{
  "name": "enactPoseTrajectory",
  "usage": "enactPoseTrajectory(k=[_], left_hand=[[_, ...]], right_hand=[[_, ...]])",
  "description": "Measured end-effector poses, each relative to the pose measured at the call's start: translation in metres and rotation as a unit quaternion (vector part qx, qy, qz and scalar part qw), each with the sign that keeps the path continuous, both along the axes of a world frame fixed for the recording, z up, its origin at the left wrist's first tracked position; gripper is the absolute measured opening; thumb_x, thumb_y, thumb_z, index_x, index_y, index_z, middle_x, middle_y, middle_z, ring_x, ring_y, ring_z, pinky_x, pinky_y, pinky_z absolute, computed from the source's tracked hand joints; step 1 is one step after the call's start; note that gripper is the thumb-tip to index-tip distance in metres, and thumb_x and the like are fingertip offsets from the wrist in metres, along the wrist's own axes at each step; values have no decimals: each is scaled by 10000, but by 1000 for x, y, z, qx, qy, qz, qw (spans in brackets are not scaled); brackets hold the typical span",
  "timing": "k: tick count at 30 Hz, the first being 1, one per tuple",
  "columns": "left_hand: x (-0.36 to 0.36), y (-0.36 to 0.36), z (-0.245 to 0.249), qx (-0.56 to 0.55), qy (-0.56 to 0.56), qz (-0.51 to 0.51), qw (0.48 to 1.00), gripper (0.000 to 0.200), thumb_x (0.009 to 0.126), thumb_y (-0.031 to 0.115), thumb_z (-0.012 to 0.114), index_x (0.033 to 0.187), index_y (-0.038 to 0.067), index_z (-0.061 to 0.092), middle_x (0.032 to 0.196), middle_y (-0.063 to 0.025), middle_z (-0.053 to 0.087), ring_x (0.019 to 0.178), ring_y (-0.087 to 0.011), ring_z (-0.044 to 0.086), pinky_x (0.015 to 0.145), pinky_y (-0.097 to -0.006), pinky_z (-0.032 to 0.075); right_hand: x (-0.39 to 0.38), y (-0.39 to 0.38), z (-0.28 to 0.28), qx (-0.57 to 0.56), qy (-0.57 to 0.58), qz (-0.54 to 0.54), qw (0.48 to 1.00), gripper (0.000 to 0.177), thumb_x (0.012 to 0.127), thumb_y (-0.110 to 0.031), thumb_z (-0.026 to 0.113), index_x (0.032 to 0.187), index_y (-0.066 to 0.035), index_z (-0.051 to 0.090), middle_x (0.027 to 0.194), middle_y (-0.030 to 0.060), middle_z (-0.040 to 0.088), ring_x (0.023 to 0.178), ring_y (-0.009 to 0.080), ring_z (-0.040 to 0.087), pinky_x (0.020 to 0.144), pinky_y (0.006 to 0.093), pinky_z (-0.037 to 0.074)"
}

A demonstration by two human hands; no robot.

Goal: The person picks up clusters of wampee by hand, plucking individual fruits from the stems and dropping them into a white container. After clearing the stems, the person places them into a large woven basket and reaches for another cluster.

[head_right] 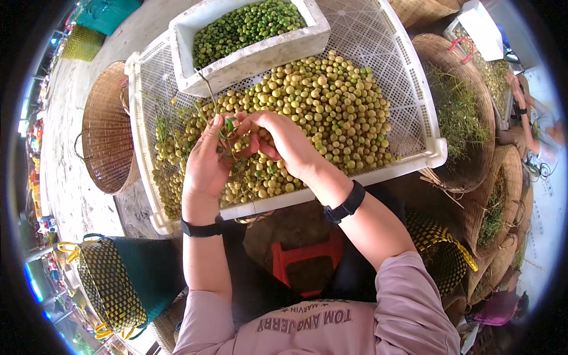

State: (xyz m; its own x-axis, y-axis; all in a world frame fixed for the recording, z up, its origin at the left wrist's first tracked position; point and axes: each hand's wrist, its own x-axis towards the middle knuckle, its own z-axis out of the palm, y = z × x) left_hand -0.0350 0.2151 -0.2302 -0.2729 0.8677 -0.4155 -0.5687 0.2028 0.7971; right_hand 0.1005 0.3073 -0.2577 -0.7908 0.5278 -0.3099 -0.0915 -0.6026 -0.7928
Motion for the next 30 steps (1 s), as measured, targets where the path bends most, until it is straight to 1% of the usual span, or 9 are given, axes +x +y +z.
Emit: enactPoseTrajectory(k=[4,6,14,19,21,25,27,29,30], left_hand=[[-14,1,-4,24,-71,111,991,272,990,342,467,1075,103,564,1120,-62,613,1050,-206,597,857,-404,548],[-32,-3,-18,91,-152,172,969,235,982,343,485,999,121,561,1133,-58,615,1090,-212,584,904,-439,532],[-31,-1,-21,117,-173,188,960,200,970,313,523,1010,121,564,1126,-47,615,1084,-208,583,864,-406,540],[-39,-2,-20,100,-92,227,964,194,976,293,513,1031,113,562,1107,-41,617,1041,-193,591,837,-365,549],[-29,-1,-15,108,-129,238,957,205,973,290,519,1046,103,560,1110,-46,616,1048,-190,593,826,-353,554],[-24,4,-21,105,-171,217,955,226,965,296,536,1050,87,553,1125,-55,611,1090,-196,582,745,-314,569],[-31,2,-29,125,-176,209,954,228,964,293,539,1046,80,551,1114,-53,610,1052,-194,591,707,-287,567],[-39,-1,-31,212,-315,184,906,235,962,291,543,1048,72,549,1091,-56,613,993,-189,601,698,-283,566],[-45,-2,-31,200,-276,192,920,241,969,296,529,1046,69,551,1066,-55,617,950,-187,603,695,-280,565]], right_hand=[[0,-2,-5,16,-26,-51,998,224,952,-320,553,832,-131,570,736,-53,547,489,8,351,429,163,256],[3,-2,-5,43,-44,-25,998,227,946,-316,565,827,-124,578,731,-52,547,494,5,357,426,167,259],[-9,-18,-10,250,-76,29,965,267,889,-312,664,873,-49,617,723,-53,542,638,17,435,547,190,339],[-7,-18,-3,174,-58,35,982,248,882,-285,679,876,-45,616,734,-45,554,629,21,442,546,195,353],[-11,-22,-9,279,-57,-22,958,249,873,-277,692,879,-40,617,746,-36,570,633,31,455,558,204,369],[-12,-24,-14,299,-93,2,950,262,861,-276,707,891,-31,620,792,-13,598,653,54,485,582,224,396],[-11,-23,-10,283,-86,10,955,231,878,-263,689,899,-42,623,780,-28,588,657,44,484,583,209,395],[-8,-21,-1,183,-15,18,983,180,899,-229,662,920,-55,619,777,-43,573,655,30,478,587,192,389],[-5,-20,1,171,-9,19,985,141,922,-213,626,946,-75,606,787,-52,562,628,7,449,549,171,365]])
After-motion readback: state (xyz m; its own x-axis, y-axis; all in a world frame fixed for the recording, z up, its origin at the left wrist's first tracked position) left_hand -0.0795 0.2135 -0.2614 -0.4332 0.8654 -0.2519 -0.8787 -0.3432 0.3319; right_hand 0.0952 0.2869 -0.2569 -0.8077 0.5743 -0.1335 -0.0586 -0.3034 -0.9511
